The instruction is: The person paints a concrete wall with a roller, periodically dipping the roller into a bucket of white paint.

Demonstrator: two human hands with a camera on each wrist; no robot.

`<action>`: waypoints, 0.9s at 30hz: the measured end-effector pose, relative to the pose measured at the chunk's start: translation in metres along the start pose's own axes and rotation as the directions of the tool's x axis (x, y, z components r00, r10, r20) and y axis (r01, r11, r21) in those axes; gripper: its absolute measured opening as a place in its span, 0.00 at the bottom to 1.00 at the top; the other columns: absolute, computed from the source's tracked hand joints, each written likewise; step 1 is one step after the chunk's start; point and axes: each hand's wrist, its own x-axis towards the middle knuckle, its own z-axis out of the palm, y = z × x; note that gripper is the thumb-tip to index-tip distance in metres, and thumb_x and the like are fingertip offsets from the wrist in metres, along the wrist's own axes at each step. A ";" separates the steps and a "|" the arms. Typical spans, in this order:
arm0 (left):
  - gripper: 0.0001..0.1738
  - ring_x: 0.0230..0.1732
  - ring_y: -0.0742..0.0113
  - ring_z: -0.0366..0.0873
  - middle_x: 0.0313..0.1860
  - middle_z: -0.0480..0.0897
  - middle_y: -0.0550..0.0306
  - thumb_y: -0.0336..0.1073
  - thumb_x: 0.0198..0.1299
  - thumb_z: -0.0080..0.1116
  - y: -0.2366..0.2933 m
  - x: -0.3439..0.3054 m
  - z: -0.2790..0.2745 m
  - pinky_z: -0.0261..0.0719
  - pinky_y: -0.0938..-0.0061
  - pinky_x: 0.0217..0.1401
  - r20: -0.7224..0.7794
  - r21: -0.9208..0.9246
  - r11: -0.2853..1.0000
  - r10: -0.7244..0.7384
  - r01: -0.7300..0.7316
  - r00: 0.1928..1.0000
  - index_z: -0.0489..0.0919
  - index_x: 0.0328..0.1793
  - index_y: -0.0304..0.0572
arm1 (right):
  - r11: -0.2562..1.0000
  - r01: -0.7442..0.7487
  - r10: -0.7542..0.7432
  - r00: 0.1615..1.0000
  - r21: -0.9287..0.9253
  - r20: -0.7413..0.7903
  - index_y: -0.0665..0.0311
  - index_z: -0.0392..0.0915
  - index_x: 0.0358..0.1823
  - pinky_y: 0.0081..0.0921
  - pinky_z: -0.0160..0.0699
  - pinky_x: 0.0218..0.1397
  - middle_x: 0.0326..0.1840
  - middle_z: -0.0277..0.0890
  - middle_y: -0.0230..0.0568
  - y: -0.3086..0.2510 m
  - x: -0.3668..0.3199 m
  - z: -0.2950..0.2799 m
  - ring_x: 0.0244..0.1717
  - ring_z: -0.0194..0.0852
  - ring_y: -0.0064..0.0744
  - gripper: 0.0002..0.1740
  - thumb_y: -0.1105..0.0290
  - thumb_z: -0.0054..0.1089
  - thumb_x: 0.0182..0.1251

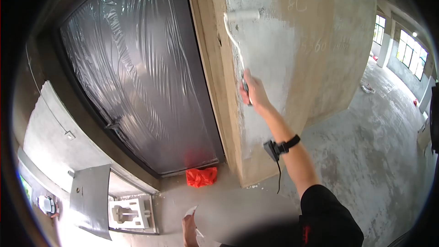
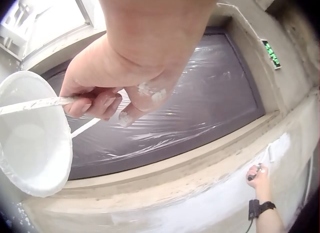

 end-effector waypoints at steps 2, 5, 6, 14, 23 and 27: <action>0.20 0.10 0.77 0.56 0.11 0.60 0.69 0.45 0.59 0.60 0.003 0.000 -0.001 0.57 0.79 0.12 -0.025 0.013 0.999 -0.046 0.046 0.999 0.69 0.21 0.44 | 0.998 -0.057 0.057 0.998 -0.017 -0.024 0.59 0.64 0.20 0.19 0.52 0.12 0.10 0.58 0.26 0.027 -0.018 -0.007 0.09 0.52 0.17 0.32 0.37 0.41 0.67; 0.19 0.10 0.77 0.57 0.11 0.62 0.68 0.45 0.59 0.60 0.006 0.001 -0.004 0.58 0.78 0.12 -0.016 0.058 0.998 -0.026 0.027 1.000 0.71 0.22 0.43 | 0.990 -0.136 0.135 0.990 -0.026 -0.029 0.59 0.64 0.18 0.19 0.52 0.12 0.10 0.58 0.26 0.073 -0.052 -0.019 0.09 0.53 0.18 0.34 0.36 0.37 0.69; 0.19 0.10 0.77 0.57 0.11 0.62 0.68 0.45 0.59 0.60 0.002 0.003 -0.006 0.58 0.78 0.12 -0.011 0.059 0.998 -0.025 0.025 1.000 0.71 0.22 0.43 | 0.984 -0.176 0.175 0.984 -0.010 -0.037 0.59 0.64 0.19 0.19 0.53 0.12 0.10 0.58 0.26 0.089 -0.065 -0.022 0.09 0.53 0.18 0.34 0.36 0.37 0.69; 0.19 0.09 0.74 0.58 0.11 0.63 0.67 0.45 0.59 0.60 -0.009 0.022 -0.017 0.57 0.76 0.10 -0.011 0.125 0.988 -0.092 0.093 0.996 0.71 0.22 0.43 | 0.867 -0.476 0.481 0.877 0.149 0.001 0.56 0.64 0.23 0.20 0.50 0.12 0.11 0.56 0.26 0.224 -0.156 -0.059 0.08 0.50 0.18 0.30 0.37 0.40 0.67; 0.17 0.19 0.71 0.61 0.19 0.65 0.65 0.46 0.66 0.52 -0.118 0.131 -0.053 0.64 0.73 0.21 0.281 0.464 0.746 0.387 -0.478 0.878 0.78 0.53 0.46 | 0.808 -0.573 0.587 0.805 0.140 -0.087 0.57 0.64 0.23 0.19 0.48 0.11 0.10 0.55 0.26 0.312 -0.247 -0.084 0.08 0.50 0.17 0.27 0.43 0.40 0.70; 0.16 0.18 0.72 0.61 0.18 0.64 0.65 0.47 0.65 0.52 -0.092 0.111 -0.045 0.63 0.73 0.21 0.244 0.398 0.822 0.333 -0.407 0.911 0.79 0.47 0.45 | 0.853 -0.514 0.519 0.813 0.095 -0.263 0.57 0.64 0.22 0.19 0.49 0.10 0.10 0.54 0.25 0.331 -0.238 -0.089 0.08 0.51 0.17 0.28 0.42 0.41 0.69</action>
